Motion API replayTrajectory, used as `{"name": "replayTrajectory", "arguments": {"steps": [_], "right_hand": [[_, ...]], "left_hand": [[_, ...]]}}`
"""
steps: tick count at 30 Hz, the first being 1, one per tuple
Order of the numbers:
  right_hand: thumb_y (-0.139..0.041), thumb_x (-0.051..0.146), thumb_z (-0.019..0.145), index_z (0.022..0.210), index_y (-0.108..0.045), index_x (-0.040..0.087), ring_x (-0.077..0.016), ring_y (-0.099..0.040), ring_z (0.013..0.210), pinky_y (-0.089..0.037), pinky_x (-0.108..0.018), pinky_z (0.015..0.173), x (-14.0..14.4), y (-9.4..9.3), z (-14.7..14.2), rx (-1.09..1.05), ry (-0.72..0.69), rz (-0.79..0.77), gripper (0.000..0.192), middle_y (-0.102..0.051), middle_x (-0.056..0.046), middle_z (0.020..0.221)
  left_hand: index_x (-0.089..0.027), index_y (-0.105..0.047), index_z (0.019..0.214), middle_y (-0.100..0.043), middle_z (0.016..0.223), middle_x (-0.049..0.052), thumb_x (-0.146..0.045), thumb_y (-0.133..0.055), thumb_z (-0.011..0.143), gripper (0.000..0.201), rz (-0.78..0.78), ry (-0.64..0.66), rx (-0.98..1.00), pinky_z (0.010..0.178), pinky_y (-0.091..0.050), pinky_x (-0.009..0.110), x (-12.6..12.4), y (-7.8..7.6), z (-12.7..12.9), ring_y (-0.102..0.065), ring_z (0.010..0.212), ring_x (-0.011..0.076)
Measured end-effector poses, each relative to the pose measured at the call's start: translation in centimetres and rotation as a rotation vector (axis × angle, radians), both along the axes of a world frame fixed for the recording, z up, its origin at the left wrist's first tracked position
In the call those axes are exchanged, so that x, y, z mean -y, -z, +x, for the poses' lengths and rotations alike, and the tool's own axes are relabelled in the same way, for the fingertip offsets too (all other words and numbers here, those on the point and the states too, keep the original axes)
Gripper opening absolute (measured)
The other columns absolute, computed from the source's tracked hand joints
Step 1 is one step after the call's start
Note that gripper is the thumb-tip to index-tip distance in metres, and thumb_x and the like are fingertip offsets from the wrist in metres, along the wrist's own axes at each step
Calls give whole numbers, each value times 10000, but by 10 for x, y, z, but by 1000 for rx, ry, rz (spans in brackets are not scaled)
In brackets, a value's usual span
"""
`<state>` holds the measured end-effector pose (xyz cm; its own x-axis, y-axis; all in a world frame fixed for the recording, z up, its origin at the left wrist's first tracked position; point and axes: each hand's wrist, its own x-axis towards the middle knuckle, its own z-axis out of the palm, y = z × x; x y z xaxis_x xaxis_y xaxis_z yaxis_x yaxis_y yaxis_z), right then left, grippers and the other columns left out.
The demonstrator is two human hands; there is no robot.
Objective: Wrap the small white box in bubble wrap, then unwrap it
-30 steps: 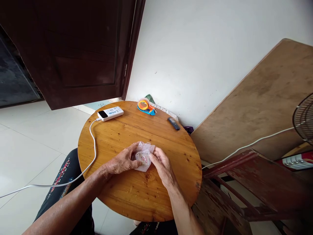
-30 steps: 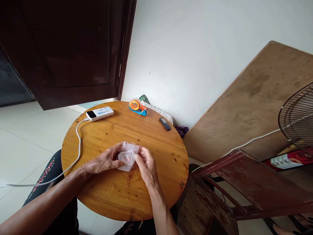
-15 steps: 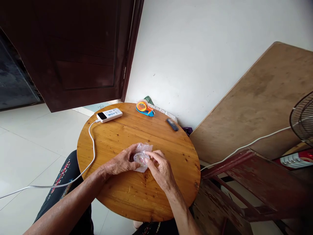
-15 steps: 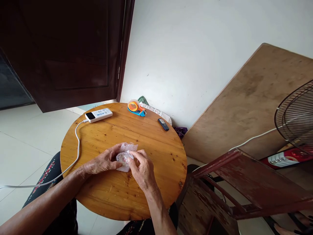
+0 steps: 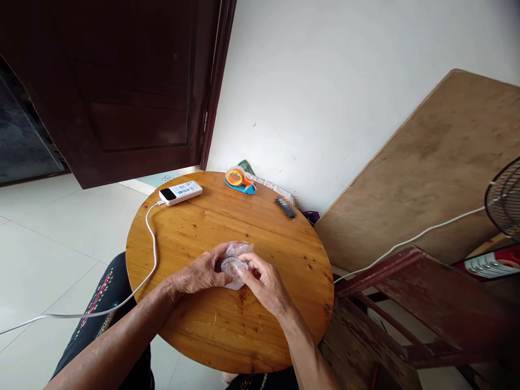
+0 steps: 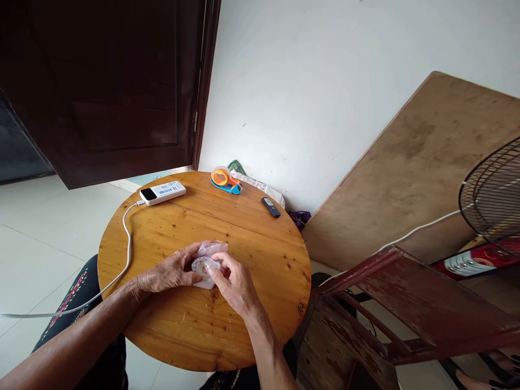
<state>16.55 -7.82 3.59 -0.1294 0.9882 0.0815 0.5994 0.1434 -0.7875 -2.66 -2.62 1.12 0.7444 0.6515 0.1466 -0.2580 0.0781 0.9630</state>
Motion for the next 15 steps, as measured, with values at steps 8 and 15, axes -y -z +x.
{"name": "replayTrajectory", "arguments": {"steps": [8, 15], "right_hand": [[-567, 362, 889, 937, -618, 193, -96, -395, 536, -294, -226, 502, 0, 7, -3, -80, -62, -82, 184, -489, 61, 618], [-586, 429, 872, 1105, -635, 189, -123, -481, 558, -395, -243, 548, 14, 8, 10, -140, 178, 60, 339, -551, 38, 643]], "left_hand": [[-249, -445, 1447, -545, 1418, 86, -305, -766, 801, 723, -9, 36, 23, 1065, -424, 386, 0, -2, 0, -526, 1278, 263], [-228, -463, 1436, -605, 1340, 83, -305, -767, 780, 728, -10, 11, -46, 1011, -452, 375, 0, -4, -2, -568, 1202, 267]]}}
